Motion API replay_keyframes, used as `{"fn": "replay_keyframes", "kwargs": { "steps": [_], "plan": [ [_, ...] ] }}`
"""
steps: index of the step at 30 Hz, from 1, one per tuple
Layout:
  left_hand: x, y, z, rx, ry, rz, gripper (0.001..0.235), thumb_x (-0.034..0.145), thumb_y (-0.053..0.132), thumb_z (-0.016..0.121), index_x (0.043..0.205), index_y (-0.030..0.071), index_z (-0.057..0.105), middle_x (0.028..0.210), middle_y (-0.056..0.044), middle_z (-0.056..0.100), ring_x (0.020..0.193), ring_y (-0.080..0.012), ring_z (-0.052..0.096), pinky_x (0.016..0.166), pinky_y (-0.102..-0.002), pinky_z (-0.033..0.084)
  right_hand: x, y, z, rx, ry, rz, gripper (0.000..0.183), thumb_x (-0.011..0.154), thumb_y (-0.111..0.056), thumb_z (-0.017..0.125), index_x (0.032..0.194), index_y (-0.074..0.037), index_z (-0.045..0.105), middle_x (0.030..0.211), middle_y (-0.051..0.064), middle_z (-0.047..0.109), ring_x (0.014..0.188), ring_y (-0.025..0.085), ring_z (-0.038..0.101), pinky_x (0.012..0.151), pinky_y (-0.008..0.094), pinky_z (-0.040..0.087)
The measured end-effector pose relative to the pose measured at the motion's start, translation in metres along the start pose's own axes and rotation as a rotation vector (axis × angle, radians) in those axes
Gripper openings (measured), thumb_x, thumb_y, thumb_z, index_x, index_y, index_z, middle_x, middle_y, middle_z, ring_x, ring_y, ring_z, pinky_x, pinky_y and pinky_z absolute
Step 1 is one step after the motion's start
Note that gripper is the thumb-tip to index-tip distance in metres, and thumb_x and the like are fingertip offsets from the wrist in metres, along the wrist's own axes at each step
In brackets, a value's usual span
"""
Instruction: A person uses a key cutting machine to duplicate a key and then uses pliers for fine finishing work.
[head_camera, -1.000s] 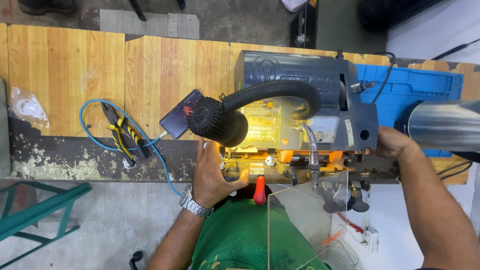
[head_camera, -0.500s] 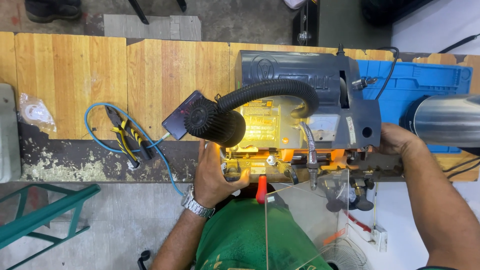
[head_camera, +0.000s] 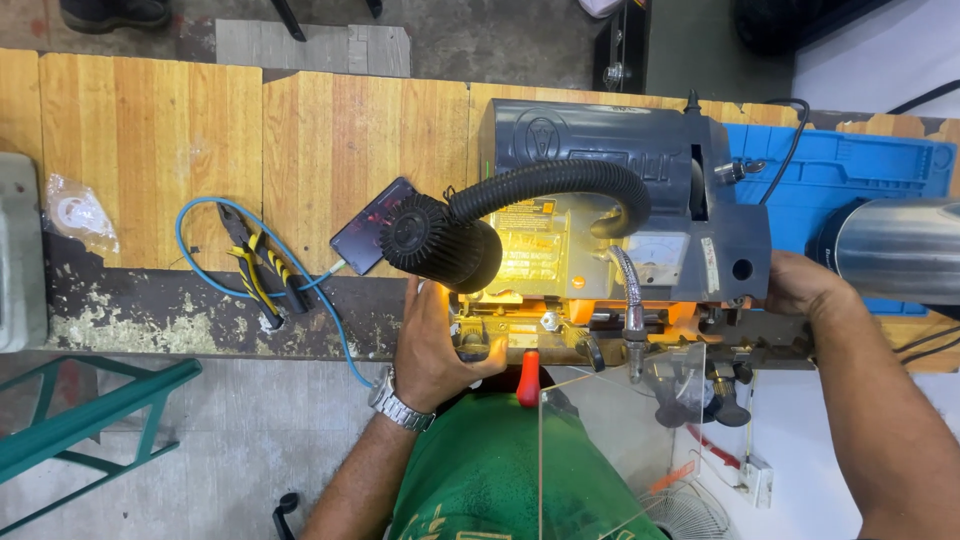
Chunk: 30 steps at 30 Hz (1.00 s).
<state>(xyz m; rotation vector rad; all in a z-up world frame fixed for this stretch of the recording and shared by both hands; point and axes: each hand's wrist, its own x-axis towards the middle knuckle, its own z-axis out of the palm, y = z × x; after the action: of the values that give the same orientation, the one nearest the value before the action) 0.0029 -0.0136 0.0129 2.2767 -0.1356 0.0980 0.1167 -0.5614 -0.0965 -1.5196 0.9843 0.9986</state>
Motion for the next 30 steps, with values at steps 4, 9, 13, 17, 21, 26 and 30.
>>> {"fn": "replay_keyframes", "kwargs": {
  "steps": [4,9,13,17,21,26,30],
  "plan": [
    [0.002,0.004,-0.002,-0.019,-0.006,0.009,0.070,0.065,0.037,0.087,0.109,-0.001,0.048,0.096,-0.009,0.049,0.097,-0.0285,0.053,0.124,-0.054,0.031,-0.014,-0.006,0.010,-0.031,-0.009,0.012,0.027,0.103,-0.032,0.061,0.115,-0.008,0.061,0.103,0.015,0.067,0.092,0.031,0.066,0.080,0.048,0.057],
    [0.004,0.005,-0.002,-0.031,0.019,0.063,0.075,0.063,0.031,0.088,0.118,-0.003,0.051,0.109,-0.014,0.056,0.113,-0.0345,0.056,0.120,-0.051,0.037,-0.026,-0.013,0.019,0.028,0.025,-0.016,0.017,0.107,-0.019,0.056,0.117,-0.006,0.062,0.105,0.013,0.069,0.094,0.027,0.066,0.084,0.042,0.056],
    [0.000,0.007,0.000,-0.067,-0.060,-0.075,0.089,0.062,0.030,0.090,0.133,0.001,0.047,0.126,-0.016,0.054,0.120,-0.0318,0.052,0.093,-0.041,0.052,-0.029,-0.011,0.021,-0.060,-0.016,0.001,0.029,0.108,-0.034,0.053,0.114,-0.007,0.059,0.103,0.015,0.067,0.091,0.031,0.065,0.082,0.050,0.056],
    [0.002,0.014,-0.001,-0.108,-0.096,-0.160,0.094,0.061,0.027,0.087,0.140,0.002,0.044,0.133,-0.014,0.051,0.121,-0.0283,0.052,0.077,-0.034,0.061,-0.038,-0.018,0.024,-0.012,-0.057,-0.020,0.028,0.110,-0.027,0.050,0.121,-0.004,0.061,0.113,0.019,0.071,0.100,0.034,0.068,0.089,0.050,0.055],
    [-0.002,0.014,0.002,-0.084,-0.067,-0.164,0.092,0.061,0.029,0.086,0.139,0.003,0.044,0.132,-0.015,0.052,0.118,-0.0291,0.054,0.081,-0.037,0.058,-0.062,-0.028,0.042,0.020,-0.124,-0.046,0.031,0.110,-0.030,0.047,0.123,-0.005,0.059,0.117,0.017,0.070,0.103,0.031,0.065,0.090,0.049,0.053],
    [0.000,0.014,0.001,-0.070,-0.075,-0.187,0.094,0.061,0.031,0.086,0.141,0.005,0.043,0.133,-0.014,0.053,0.118,-0.0290,0.056,0.078,-0.037,0.059,-0.047,-0.020,0.037,-0.021,-0.005,-0.008,0.033,0.109,-0.034,0.054,0.121,-0.003,0.059,0.110,0.020,0.070,0.097,0.036,0.067,0.082,0.052,0.056],
    [0.001,0.015,0.001,-0.107,-0.056,-0.164,0.099,0.061,0.029,0.090,0.143,0.004,0.039,0.137,-0.016,0.049,0.124,-0.0302,0.054,0.084,-0.036,0.065,-0.042,-0.019,0.033,0.025,-0.094,-0.053,0.030,0.108,-0.026,0.050,0.124,-0.002,0.059,0.119,0.019,0.068,0.106,0.032,0.064,0.096,0.052,0.053]
  ]
}}
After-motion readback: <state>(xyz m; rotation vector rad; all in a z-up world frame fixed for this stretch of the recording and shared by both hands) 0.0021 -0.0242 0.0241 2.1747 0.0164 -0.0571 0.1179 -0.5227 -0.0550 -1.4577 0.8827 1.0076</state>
